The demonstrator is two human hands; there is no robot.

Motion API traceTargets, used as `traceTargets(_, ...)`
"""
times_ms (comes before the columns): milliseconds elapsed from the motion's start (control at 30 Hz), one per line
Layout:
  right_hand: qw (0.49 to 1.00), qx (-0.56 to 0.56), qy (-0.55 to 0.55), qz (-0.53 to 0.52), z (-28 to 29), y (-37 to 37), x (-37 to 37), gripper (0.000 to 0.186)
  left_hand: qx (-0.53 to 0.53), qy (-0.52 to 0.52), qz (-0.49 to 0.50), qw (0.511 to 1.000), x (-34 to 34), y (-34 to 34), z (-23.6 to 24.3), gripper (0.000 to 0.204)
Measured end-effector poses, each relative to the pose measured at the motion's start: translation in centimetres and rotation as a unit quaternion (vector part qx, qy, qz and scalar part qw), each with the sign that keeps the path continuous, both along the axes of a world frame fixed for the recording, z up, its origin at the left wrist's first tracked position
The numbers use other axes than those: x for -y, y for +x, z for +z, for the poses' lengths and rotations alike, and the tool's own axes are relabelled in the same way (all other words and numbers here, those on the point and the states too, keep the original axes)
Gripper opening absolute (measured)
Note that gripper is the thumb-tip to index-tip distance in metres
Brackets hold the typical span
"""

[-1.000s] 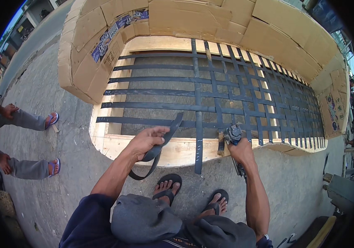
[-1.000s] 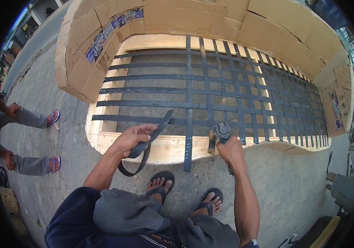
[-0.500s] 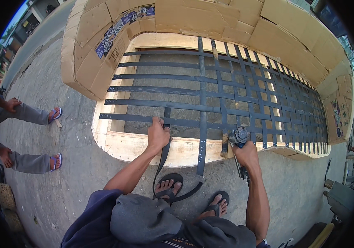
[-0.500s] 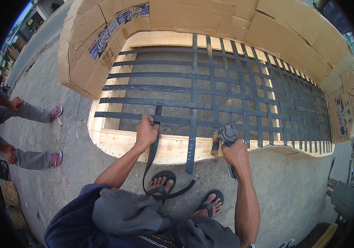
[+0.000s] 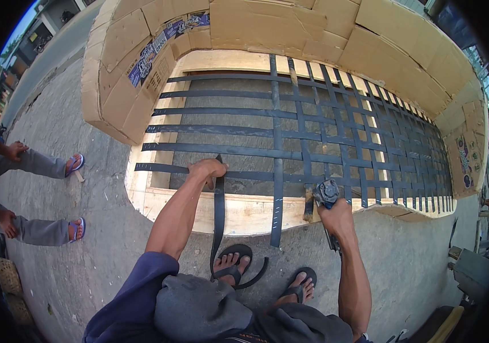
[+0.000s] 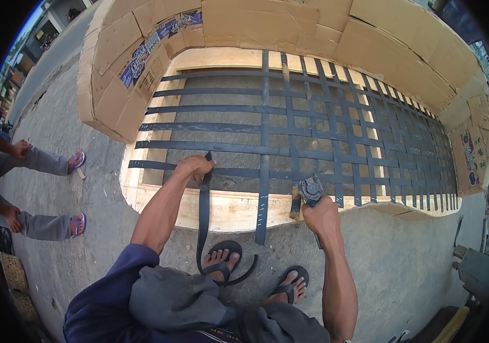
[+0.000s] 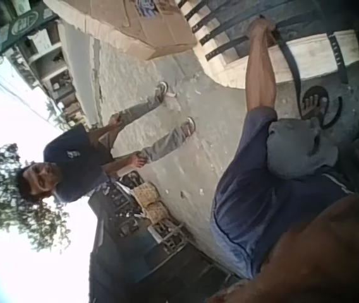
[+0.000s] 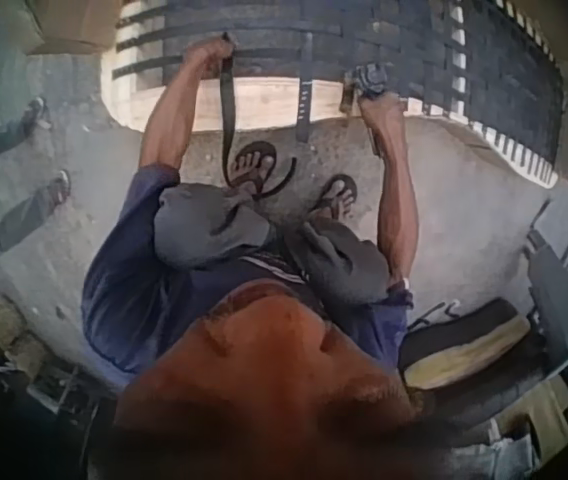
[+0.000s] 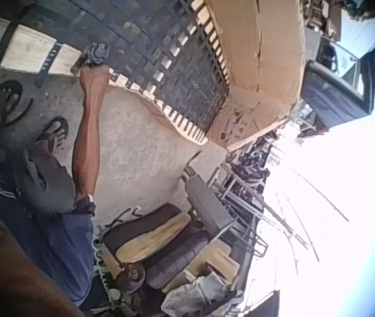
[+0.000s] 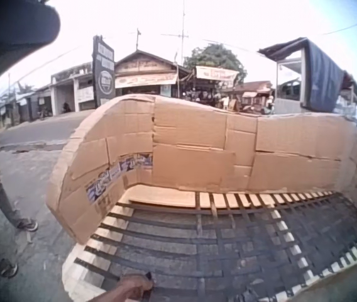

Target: The person weaves rubber straps across a wooden sofa frame, reloads a pneumatic staple gun with staples from a box, and staples the straps to the frame using the pneumatic stapler.

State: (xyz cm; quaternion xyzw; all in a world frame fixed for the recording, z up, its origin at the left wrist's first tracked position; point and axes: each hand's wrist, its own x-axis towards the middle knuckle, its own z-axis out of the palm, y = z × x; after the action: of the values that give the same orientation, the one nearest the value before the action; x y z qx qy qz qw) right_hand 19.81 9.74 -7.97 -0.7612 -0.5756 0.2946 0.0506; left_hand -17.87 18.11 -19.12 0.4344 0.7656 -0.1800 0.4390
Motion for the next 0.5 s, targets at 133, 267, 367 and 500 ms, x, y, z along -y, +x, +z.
traceTargets(133, 1.0, -0.001, -0.005, 0.001, -0.1, 0.0, 0.3, 0.046, 0.106, -0.015, -0.046, 0.993, -1.1, 0.3, -1.2, 0.055)
traceTargets(267, 1.0, 0.017, 0.002, 0.007, -0.2, 0.1, 0.0, 0.046, 0.255, 0.2, -0.062, 0.944, 1.3, 1.1, -0.3, 0.039)
traceTargets(367, 1.0, -0.003, -0.01, -0.006, -0.1, 0.2, -0.3, 0.046, 0.216, 0.281, -0.003, 0.935, 3.6, 2.1, 0.9, 0.03)
traceTargets(500, 1.0, -0.001, -0.002, -0.01, -0.3, 0.1, -0.4, 0.045, 0.222, 0.387, 0.015, 0.895, 5.9, 2.8, 2.8, 0.025)
